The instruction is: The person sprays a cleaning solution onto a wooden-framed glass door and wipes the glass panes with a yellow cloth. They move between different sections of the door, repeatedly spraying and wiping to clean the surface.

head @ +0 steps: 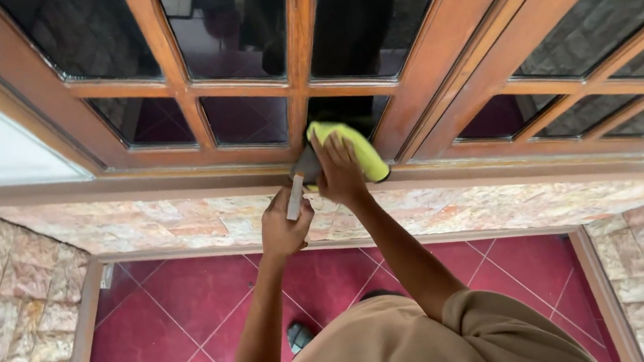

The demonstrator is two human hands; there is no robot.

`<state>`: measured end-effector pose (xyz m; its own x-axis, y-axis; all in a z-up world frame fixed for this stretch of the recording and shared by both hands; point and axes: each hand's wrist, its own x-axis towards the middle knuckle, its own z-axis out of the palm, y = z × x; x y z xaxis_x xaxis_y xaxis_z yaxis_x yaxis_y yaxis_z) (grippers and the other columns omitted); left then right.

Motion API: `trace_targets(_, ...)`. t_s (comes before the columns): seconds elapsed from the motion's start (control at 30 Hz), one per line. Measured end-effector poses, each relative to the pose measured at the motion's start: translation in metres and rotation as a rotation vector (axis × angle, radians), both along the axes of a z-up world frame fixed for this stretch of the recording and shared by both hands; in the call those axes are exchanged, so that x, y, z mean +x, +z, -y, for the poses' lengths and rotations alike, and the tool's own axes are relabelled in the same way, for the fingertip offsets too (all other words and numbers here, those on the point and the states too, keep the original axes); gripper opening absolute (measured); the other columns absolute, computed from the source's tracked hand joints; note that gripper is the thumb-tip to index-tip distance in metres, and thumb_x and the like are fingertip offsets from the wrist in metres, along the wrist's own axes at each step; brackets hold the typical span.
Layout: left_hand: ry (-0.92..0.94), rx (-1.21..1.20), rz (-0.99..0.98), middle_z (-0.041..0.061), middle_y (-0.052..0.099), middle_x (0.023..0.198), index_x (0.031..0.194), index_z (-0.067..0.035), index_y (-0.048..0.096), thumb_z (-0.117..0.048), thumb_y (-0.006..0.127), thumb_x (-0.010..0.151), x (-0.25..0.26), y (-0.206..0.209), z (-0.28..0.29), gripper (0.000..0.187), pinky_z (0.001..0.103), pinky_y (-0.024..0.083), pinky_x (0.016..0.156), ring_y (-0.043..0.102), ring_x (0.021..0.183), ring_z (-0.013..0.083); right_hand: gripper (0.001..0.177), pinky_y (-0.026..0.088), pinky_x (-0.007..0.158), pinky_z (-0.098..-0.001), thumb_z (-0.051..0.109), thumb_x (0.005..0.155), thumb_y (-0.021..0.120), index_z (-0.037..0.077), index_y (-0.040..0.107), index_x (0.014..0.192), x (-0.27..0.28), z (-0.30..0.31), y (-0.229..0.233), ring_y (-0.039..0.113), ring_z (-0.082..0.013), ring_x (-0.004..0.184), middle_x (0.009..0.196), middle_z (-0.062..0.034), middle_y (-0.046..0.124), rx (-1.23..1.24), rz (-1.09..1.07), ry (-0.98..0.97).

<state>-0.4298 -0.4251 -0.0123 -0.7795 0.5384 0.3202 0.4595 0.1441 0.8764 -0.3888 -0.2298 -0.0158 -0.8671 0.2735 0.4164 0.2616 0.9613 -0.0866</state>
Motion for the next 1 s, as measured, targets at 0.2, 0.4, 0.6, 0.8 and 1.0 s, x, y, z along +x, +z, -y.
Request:
trace_targets(0.2, -0.121, 0.023, -0.048, 0.017, 0.069, 0.08, 0.101, -0.014, 0.071, -0.022, 0.07, 0.085, -0.003, 0.004, 0.009, 0.018, 0.049, 0.057, 0.068, 0.072, 0.08, 0.0423, 0.101, 0.033, 0.115, -0.0538, 0.016, 0.066, 0.069, 0.007, 0.035, 0.16, 0.015, -0.021, 0.016, 0.042, -0.048, 0.14, 0.137, -0.0301, 0.055, 0.03, -0.229, -0.161)
trace_targets(0.4, -0.152, -0.091, -0.125, 0.02, 0.069, 0.08, 0.105, -0.01, 0.069, -0.03, 0.074, 0.085, -0.007, 0.0, -0.014, 0.028, 0.057, 0.056, 0.066, 0.072, 0.076, 0.0449, 0.109, 0.032, 0.115, -0.0501, 0.014, 0.064, 0.075, 0.003, 0.028, 0.161, 0.029, -0.032, 0.031, 0.04, -0.0508, 0.142, 0.135, -0.0325, 0.057, -0.004, -0.231, -0.262)
trace_targets(0.6, -0.225, -0.083, -0.126, 0.021, 0.071, 0.088, 0.113, -0.013, 0.069, -0.032, 0.071, 0.086, 0.008, 0.019, -0.034, 0.033, 0.061, 0.056, 0.069, 0.07, 0.083, 0.049, 0.094, 0.034, 0.114, -0.0461, 0.013, 0.074, 0.062, 0.008, 0.029, 0.163, 0.052, -0.019, 0.0, 0.047, -0.0459, 0.139, 0.131, -0.0269, 0.063, -0.14, -0.175, -0.207)
trace_targets(0.8, -0.152, -0.163, -0.17, 0.017, 0.071, 0.087, 0.117, -0.014, 0.068, -0.037, 0.07, 0.088, -0.003, 0.003, -0.052, 0.037, 0.061, 0.058, 0.071, 0.072, 0.083, 0.0461, 0.096, 0.028, 0.117, -0.0573, 0.023, 0.075, 0.059, 0.01, 0.026, 0.164, 0.014, -0.035, 0.048, 0.027, -0.0562, 0.146, 0.144, -0.0284, 0.051, -0.269, -0.372, -0.021)
trace_targets(1.0, -0.035, -0.108, -0.034, 0.023, 0.067, 0.084, 0.107, -0.014, 0.067, -0.033, 0.07, 0.085, 0.002, 0.039, -0.052, 0.029, 0.064, 0.053, 0.072, 0.068, 0.086, 0.0511, 0.087, 0.034, 0.119, -0.0436, 0.023, 0.073, 0.065, 0.015, 0.044, 0.157, 0.001, -0.029, -0.046, 0.04, -0.0377, 0.147, 0.157, -0.0189, 0.045, -0.161, -0.164, 0.265)
